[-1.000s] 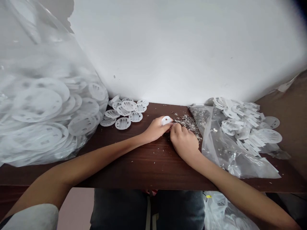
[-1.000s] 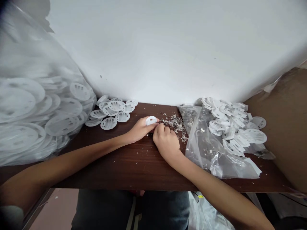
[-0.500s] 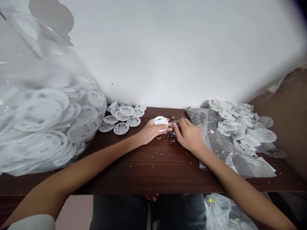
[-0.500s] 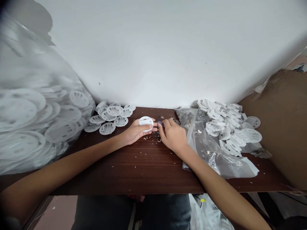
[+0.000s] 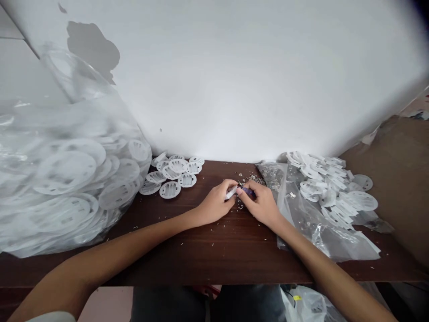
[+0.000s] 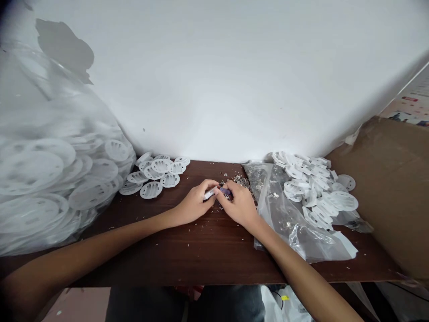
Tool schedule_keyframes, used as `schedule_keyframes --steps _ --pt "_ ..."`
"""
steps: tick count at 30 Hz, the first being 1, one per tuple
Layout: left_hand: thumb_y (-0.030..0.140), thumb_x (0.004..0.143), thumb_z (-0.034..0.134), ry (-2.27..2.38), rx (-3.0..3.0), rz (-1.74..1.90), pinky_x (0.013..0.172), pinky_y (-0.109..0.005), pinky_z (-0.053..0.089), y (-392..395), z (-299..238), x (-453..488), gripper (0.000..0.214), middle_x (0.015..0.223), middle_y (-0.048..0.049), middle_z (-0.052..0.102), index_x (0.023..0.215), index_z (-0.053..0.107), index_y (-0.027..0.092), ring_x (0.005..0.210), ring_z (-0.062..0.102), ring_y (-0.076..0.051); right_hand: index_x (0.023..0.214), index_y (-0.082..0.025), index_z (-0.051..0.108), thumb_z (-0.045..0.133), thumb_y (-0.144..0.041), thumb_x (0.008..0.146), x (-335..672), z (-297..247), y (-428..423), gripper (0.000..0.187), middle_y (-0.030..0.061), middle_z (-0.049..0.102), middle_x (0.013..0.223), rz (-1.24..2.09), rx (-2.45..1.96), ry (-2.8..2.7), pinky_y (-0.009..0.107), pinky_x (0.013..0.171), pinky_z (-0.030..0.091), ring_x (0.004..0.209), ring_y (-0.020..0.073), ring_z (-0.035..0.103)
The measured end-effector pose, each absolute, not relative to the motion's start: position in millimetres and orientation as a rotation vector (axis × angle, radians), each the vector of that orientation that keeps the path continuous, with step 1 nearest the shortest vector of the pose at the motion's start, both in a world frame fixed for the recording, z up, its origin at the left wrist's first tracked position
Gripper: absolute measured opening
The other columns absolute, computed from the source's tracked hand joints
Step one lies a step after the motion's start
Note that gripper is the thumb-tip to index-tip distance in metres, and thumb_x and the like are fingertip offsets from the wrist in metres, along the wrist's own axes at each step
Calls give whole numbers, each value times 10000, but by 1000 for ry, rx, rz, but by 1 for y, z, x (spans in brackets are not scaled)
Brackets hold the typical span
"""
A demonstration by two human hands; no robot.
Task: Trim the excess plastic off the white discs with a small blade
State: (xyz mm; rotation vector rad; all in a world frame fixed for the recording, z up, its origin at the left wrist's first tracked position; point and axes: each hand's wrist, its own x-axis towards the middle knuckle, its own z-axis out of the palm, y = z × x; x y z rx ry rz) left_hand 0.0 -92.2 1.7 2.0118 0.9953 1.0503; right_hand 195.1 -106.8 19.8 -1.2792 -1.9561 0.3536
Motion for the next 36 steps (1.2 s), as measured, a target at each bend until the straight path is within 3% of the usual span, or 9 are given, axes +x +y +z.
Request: schedule_keyframes --steps 5,10,12,18,23,36 --pt "134 904 573 1158 2473 1121 1094 -557 459 -104 -4 4 588 1407 -161 507 1461 401 213 1311 479 -340 767 -208 590 612 -413 960 189 23 -110 283 -28 544 672 590 -1166 -1958 278 597 346 607 140 459" --pt "190 855 695 1085 2467 1230 1142 -571 421 -100 -7 5 830 1476 -183 413 1547 240 233 1381 418 -356 813 -209 590 555 -416 996 195 20 -101 278 -14 566 744 788 -1103 -1870 284 655 379 690 160 505" --pt "232 829 753 1071 2362 1274 1130 -556 436 -97 -6 4 865 1461 -176 431 1536 254 247 1368 438 -348 826 -210 587 562 -451 995 201 17 -95 295 -10 564 773 850 -1091 -1793 287 682 394 728 168 515" --pt "229 839 763 1094 2172 1236 1001 -467 513 -92 1 0 640 1348 -103 564 1400 463 295 1233 548 -291 838 -213 575 569 -428 991 213 12 -86 263 -16 536 795 935 -1068 -1715 289 706 388 746 166 493" --pt "244 806 798 1066 2169 1248 987 -463 513 -93 1 -1 736 1368 -114 547 1441 429 294 1265 528 -303 878 -216 601 570 -394 977 211 8 -85 206 -5 586 852 960 -1076 -1720 297 746 408 796 179 523" --pt "273 744 850 1106 2106 1243 996 -466 501 -89 2 0 677 1316 -110 526 1280 436 264 1221 562 -284 874 -218 579 520 -372 1006 206 18 -95 212 -6 596 803 741 -1198 -1853 304 698 409 737 176 547"
